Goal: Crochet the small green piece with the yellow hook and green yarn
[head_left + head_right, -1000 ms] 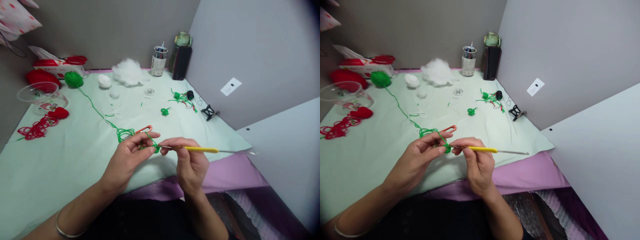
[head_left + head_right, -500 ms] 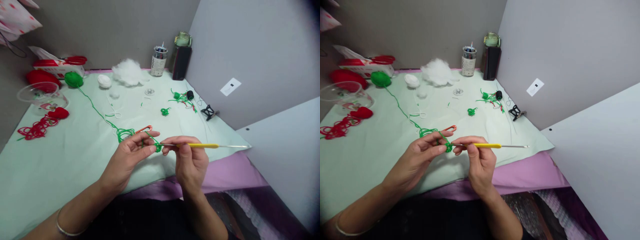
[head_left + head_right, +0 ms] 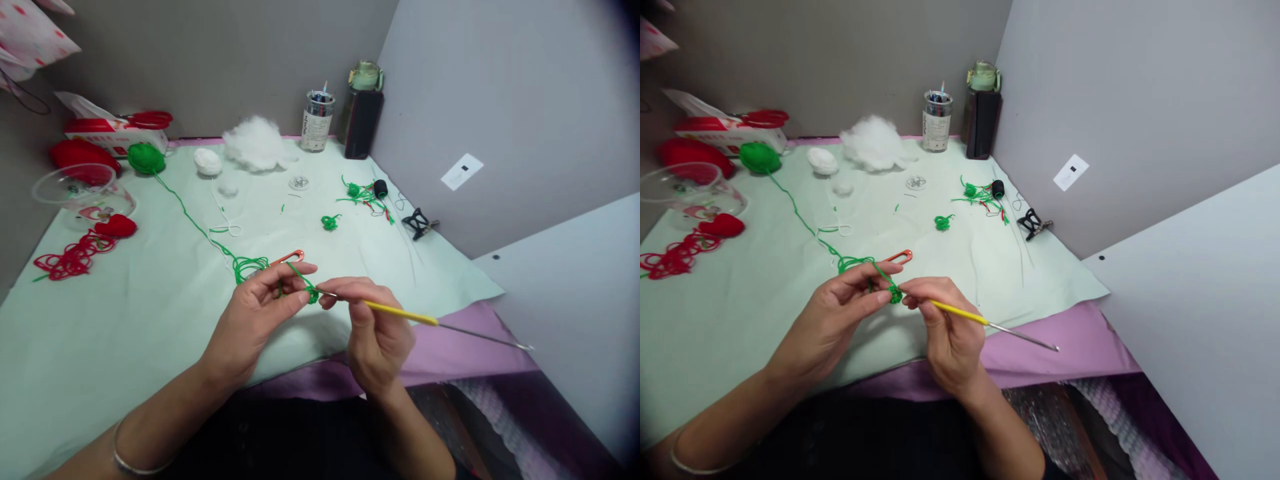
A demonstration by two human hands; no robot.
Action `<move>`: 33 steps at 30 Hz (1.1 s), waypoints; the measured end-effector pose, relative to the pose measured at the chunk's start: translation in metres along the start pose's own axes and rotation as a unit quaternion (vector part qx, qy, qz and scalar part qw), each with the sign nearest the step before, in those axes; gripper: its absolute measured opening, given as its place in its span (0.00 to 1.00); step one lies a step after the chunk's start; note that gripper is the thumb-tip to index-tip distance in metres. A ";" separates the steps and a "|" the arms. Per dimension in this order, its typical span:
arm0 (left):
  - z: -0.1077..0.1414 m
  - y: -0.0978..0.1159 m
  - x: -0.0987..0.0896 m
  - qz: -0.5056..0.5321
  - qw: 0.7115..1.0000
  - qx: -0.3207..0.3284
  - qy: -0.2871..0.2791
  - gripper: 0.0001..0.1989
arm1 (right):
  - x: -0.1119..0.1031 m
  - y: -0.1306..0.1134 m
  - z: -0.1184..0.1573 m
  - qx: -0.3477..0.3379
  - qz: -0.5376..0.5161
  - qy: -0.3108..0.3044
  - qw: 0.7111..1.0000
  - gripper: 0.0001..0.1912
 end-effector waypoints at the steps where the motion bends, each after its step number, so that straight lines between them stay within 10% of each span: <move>1: 0.000 0.000 -0.001 -0.008 1.000 0.004 0.002 0.09 | 0.001 -0.001 0.001 -0.012 0.015 -0.005 1.000 0.13; 11: 0.007 0.007 0.001 -0.128 0.986 0.100 0.046 0.08 | 0.004 -0.003 0.005 -0.083 0.078 -0.012 0.993 0.13; 33: 0.000 0.000 0.001 -0.029 0.999 0.017 0.039 0.14 | 0.003 0.008 0.010 -0.064 0.072 0.007 0.995 0.17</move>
Point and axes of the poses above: each hand's wrist, its own z-axis away from the middle knuckle, its own x-axis out of the palm, y = z × x, the point moved 5 cm from there along -z, towards the middle knuckle, and after that the axes turned 10 degrees about x, right-handed, at the moved point
